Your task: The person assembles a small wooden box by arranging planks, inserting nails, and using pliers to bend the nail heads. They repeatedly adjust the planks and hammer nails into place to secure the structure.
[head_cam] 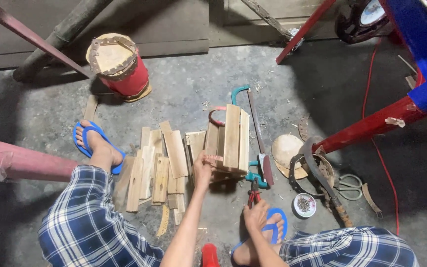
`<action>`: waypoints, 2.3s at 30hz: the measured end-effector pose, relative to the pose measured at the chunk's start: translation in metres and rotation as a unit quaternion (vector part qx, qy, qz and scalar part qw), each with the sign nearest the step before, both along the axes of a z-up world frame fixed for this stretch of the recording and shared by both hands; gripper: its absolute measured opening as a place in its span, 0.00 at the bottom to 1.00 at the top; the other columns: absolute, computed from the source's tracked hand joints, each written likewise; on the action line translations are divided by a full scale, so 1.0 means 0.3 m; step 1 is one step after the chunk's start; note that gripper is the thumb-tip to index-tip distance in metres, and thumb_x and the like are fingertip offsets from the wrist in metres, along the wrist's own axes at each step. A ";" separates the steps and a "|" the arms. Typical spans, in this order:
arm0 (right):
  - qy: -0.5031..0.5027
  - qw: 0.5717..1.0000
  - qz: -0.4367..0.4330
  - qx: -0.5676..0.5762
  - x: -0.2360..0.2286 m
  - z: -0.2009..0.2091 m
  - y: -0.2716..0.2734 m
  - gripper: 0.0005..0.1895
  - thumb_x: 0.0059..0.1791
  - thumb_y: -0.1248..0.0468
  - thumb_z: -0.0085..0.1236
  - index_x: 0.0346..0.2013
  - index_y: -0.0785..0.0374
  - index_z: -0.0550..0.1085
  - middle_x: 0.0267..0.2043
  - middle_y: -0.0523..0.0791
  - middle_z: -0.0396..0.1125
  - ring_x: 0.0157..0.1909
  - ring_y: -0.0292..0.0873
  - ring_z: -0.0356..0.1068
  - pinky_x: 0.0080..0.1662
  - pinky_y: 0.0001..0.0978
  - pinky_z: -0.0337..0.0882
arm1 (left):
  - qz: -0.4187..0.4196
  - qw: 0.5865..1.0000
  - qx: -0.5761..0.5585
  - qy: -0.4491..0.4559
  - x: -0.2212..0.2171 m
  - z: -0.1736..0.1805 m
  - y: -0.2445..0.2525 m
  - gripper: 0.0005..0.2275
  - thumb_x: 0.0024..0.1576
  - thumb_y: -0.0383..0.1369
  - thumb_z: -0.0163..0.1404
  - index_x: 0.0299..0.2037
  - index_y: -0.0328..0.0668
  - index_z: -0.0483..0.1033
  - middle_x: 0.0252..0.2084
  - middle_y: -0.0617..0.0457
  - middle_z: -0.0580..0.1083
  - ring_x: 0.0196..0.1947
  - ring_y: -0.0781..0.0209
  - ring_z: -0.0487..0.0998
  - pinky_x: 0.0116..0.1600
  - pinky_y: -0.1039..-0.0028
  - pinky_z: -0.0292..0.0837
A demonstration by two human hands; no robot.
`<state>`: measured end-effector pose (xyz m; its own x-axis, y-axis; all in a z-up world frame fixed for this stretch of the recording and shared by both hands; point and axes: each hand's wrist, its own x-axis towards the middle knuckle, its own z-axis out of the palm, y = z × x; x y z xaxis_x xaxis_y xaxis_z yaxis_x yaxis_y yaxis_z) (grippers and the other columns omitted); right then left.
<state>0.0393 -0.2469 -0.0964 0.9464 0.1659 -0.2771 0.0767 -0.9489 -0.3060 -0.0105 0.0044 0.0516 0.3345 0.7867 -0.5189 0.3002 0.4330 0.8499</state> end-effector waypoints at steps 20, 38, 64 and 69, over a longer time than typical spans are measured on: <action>0.439 0.573 -0.236 0.651 0.358 0.624 0.377 0.44 0.47 0.30 0.51 0.70 0.52 0.62 0.73 0.50 0.57 0.72 0.55 0.58 0.65 0.61 0.61 | -0.180 0.950 0.253 -0.037 -0.128 0.120 0.130 0.17 0.63 0.31 0.50 0.62 0.41 0.74 0.57 0.40 0.77 0.58 0.41 0.76 0.63 0.55 0.70; 0.442 0.579 -0.229 0.646 0.282 0.675 0.388 0.39 0.43 0.58 0.51 0.72 0.51 0.62 0.68 0.47 0.63 0.60 0.51 0.66 0.58 0.53 0.67 | -0.065 0.987 0.118 -0.093 -0.129 0.242 0.087 0.15 0.66 0.40 0.43 0.60 0.53 0.75 0.29 0.45 0.80 0.32 0.60 0.80 0.42 0.70 0.77; 0.264 0.843 0.106 0.456 0.362 0.500 0.365 0.15 0.52 0.65 0.61 0.53 0.52 0.78 0.40 0.46 0.72 0.44 0.39 0.68 0.51 0.38 0.72 | -0.289 0.941 0.165 0.063 -0.071 0.174 0.271 0.10 0.63 0.44 0.51 0.51 0.65 0.81 0.46 0.49 0.81 0.53 0.47 0.79 0.60 0.58 0.73; 0.321 0.792 -0.044 0.517 0.366 0.356 0.341 0.09 0.50 0.57 0.67 0.35 0.58 0.76 0.24 0.47 0.70 0.24 0.39 0.66 0.30 0.29 0.68 | -0.160 0.986 0.049 -0.027 -0.046 0.408 0.248 0.20 0.50 0.29 0.61 0.55 0.40 0.79 0.54 0.29 0.74 0.52 0.38 0.77 0.55 0.54 0.75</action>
